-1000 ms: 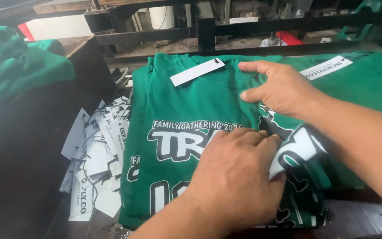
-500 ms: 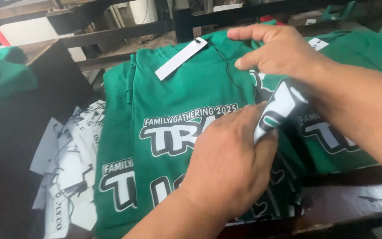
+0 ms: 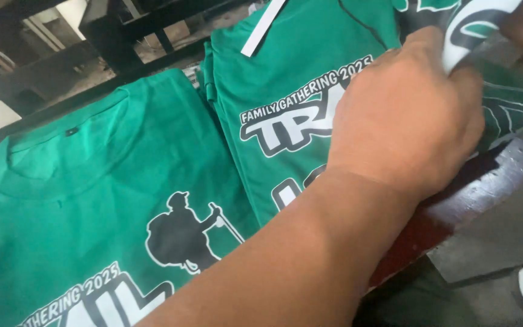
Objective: Attaching paper tags to green t-shirts using manual plastic loop fasteners.
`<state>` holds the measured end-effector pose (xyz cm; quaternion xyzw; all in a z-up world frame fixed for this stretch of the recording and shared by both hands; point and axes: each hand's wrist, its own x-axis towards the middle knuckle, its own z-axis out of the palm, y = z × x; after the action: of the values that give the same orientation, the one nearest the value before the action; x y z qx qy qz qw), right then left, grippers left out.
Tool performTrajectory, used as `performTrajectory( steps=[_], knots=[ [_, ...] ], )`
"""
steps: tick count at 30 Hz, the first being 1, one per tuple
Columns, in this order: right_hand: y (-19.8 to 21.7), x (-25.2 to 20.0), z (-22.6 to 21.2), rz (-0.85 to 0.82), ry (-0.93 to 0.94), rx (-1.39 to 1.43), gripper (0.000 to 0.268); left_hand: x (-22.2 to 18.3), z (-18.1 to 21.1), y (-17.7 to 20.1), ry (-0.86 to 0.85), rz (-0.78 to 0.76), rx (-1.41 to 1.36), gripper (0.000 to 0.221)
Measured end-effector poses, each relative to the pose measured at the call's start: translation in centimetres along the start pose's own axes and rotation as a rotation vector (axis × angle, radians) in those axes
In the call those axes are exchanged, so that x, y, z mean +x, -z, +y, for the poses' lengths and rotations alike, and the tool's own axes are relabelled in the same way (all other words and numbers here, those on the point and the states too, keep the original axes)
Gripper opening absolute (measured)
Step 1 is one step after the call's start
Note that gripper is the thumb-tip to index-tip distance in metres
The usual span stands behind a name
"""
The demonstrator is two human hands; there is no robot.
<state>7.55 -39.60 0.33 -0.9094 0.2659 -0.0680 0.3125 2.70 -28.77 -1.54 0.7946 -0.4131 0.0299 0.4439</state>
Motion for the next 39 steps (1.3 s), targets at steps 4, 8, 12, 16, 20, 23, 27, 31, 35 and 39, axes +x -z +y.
performTrajectory(
  steps=[4,8,12,16,20,23,27,31,35,39],
  knots=[
    [-0.1,0.2,1.2,0.003,-0.013,-0.145,0.033,0.3,0.8,-1.4,-0.001,-0.001,0.053,0.043],
    [-1.8,0.1,2.2,-0.033,-0.016,-0.306,0.036,0.3,0.7,-1.8,0.057,-0.084,0.023,0.049],
    [-2.9,1.2,3.6,-0.039,-0.013,-0.467,0.039,1.5,2.1,-1.3,0.133,-0.203,0.028,0.057],
    [-7.4,7.7,12.1,-0.046,-0.011,-0.638,0.042,2.2,2.3,-1.9,0.057,-0.127,0.047,0.048],
    [-5.7,2.6,7.2,-0.034,0.004,-0.808,0.046,2.8,1.7,-0.7,0.168,-0.188,-0.005,0.053],
    [-4.3,-2.1,3.0,-0.026,0.017,-0.932,0.049,3.2,-0.6,-0.6,0.140,-0.022,-0.088,0.044],
    [-3.9,-4.3,2.4,-0.014,0.019,-1.081,0.052,1.6,1.1,2.8,0.524,0.033,-0.509,0.042],
    [-4.2,-5.5,3.0,-0.021,0.026,-1.221,0.056,1.3,2.1,1.1,0.458,-0.125,-0.376,0.066],
    [-4.1,-6.4,4.1,-0.034,0.024,-1.358,0.060,1.5,2.0,-1.8,0.274,-0.225,-0.037,0.068],
    [-2.2,-6.2,6.4,-0.036,0.002,-1.505,0.064,1.2,1.9,-3.4,0.219,-0.138,0.044,0.070]
  ],
)
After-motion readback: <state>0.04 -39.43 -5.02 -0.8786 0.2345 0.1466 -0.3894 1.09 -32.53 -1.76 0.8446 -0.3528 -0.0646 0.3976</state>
